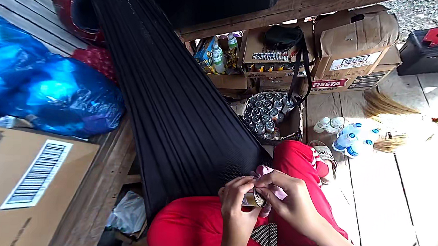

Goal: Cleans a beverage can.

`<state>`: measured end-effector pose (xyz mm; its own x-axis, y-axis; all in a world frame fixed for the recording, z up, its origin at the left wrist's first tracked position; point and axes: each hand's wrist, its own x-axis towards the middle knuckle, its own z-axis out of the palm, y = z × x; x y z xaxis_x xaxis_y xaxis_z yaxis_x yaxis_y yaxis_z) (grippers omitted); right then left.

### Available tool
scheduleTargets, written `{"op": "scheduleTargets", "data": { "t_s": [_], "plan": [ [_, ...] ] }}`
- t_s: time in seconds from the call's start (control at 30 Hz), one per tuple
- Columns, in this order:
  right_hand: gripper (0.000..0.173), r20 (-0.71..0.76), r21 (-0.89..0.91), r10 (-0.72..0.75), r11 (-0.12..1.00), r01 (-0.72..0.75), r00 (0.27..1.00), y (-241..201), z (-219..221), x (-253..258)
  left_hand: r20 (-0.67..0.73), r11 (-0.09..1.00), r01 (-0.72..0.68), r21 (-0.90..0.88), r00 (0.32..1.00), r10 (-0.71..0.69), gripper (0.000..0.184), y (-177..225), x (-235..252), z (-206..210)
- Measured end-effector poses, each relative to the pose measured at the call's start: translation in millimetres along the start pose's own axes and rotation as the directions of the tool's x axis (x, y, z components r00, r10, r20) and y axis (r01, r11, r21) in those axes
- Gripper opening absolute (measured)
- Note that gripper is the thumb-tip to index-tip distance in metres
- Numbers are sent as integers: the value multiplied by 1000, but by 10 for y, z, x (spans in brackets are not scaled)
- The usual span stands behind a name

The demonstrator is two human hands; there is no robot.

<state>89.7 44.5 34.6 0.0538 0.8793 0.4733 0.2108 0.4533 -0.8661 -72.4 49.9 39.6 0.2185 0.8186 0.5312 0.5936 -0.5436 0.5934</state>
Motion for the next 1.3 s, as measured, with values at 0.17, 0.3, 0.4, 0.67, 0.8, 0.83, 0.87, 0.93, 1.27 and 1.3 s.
{"op": "scheduleTargets", "data": {
  "t_s": [0.17, 0.3, 0.4, 0.67, 0.8, 0.83, 0.87, 0.93, 1.27, 1.3],
  "plan": [
    [8, 31, -48, 151, 988, -149, 988, 128, -142, 123, -63, 997, -15, 79, 998, 20, 33, 53, 39, 245],
    [8, 125, -125, 273, 958, -258, 954, 233, -585, 279, -120, 996, -13, 93, 992, 24, 30, 225, 112, 642],
    [7, 192, -106, 445, 895, -432, 875, 374, -1011, 417, -165, 992, -29, 120, 985, 49, 25, 402, 239, 1011],
    [6, 171, 128, 599, 774, -620, 782, 627, -1925, 430, -166, 993, -79, 88, 982, 93, 18, 847, 623, 1765],
    [6, 61, 56, 578, 812, -581, 814, 586, -2057, 406, -143, 994, -90, 61, 985, 98, 20, 922, 666, 1875],
    [6, 33, 54, 562, 825, -563, 826, 565, -2042, 414, -128, 993, -98, 65, 986, 105, 21, 925, 648, 1869],
    [6, 13, 53, 540, 840, -540, 841, 530, -2009, 419, -116, 992, -102, 73, 987, 110, 22, 915, 622, 1851],
    [8, 10, 48, 474, 879, -474, 881, 431, -1883, 390, -104, 992, -96, 80, 989, 104, 23, 844, 554, 1757],
    [10, 18, 88, 383, 920, -383, 924, 348, -665, -13, -19, 978, -117, 173, 992, 122, 22, 221, 55, 736],
    [10, 44, 91, 423, 901, -425, 905, 320, -584, -24, -1, 972, -126, 198, 992, 128, 22, 184, 14, 629]
  ]
}}
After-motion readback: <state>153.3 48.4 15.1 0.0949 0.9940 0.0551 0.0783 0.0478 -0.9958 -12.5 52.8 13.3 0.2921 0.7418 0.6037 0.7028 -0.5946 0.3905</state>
